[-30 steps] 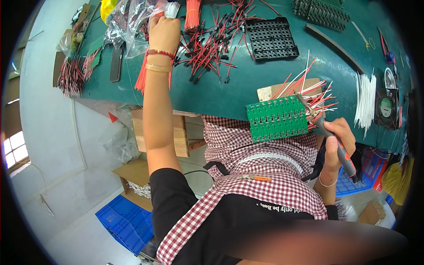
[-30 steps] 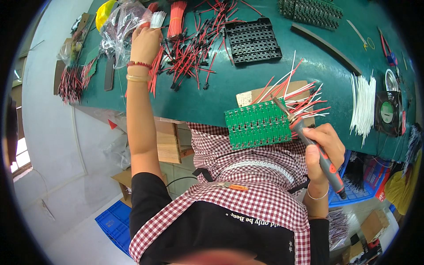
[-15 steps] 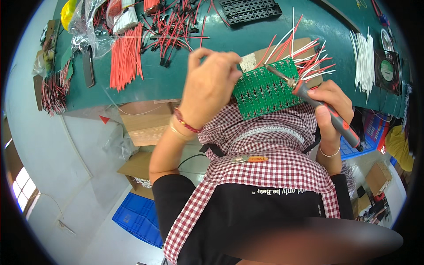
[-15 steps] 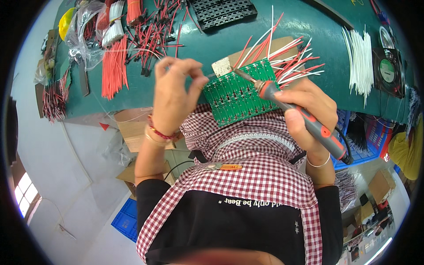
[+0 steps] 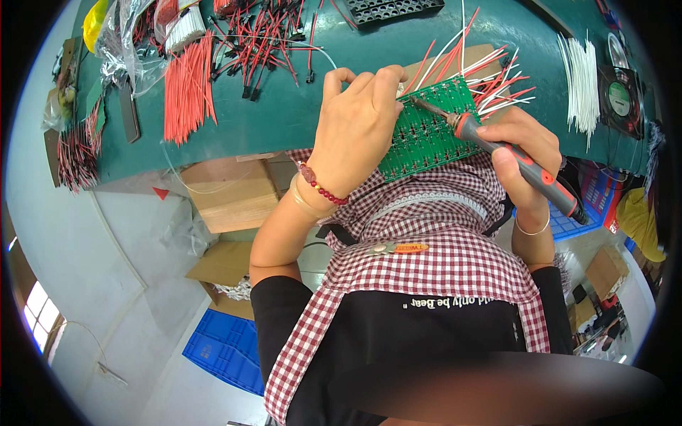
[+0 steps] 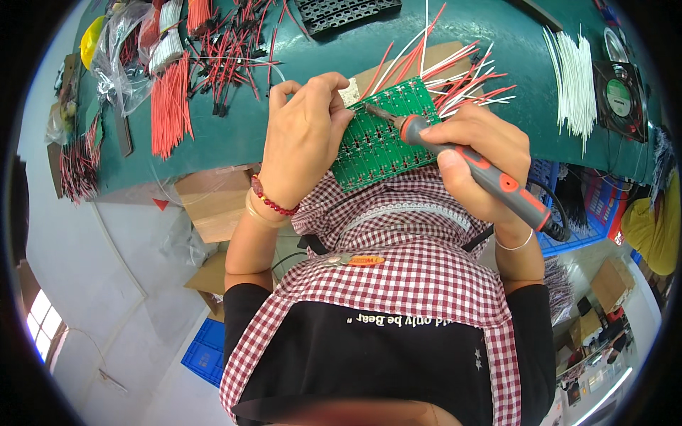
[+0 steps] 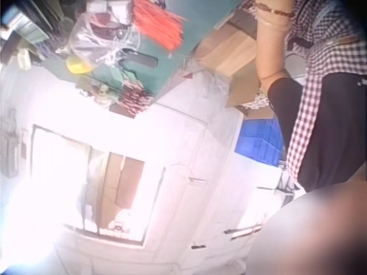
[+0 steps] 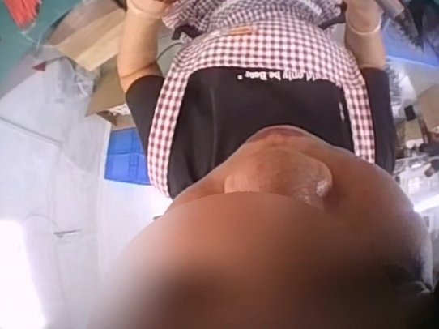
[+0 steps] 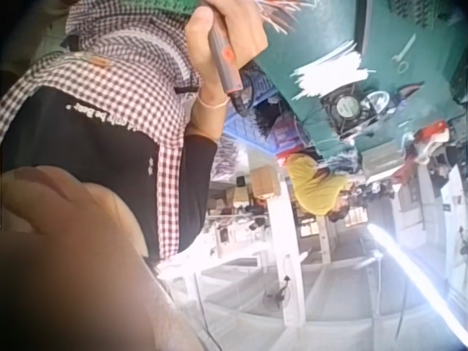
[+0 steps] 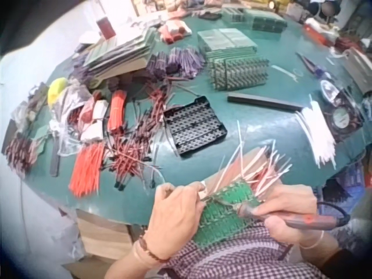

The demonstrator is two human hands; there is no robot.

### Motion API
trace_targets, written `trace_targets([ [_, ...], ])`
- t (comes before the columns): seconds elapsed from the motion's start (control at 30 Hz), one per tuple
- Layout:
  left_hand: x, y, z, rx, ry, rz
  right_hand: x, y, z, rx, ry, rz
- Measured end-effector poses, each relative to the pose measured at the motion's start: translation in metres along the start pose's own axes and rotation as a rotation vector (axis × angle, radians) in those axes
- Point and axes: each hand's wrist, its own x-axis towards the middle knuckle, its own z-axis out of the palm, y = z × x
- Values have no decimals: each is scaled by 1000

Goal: The person solders red and white wires onto a green printed circuit board (PCB) using a soldering iron and solder wire.

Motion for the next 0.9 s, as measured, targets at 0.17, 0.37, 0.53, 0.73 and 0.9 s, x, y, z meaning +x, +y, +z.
trace_targets([
  [0.17,1,-1,1,5,-29,-13,4,4,0,-33,-20,-46],
  [0.37,5,-1,0,15,-72,-23,9,-2,-1,-81,-52,-68],
  [0.53,4,-1,0,16,-88,-28,10,-2,-1,-110,-77,-89],
  [0.73,6,1,0,17,-96,-27,13,-5,-1,-137,-100,-104],
  [0.9,6,-1,-3,22,-102,-65,14,-10,-4,-147,-97,-107],
])
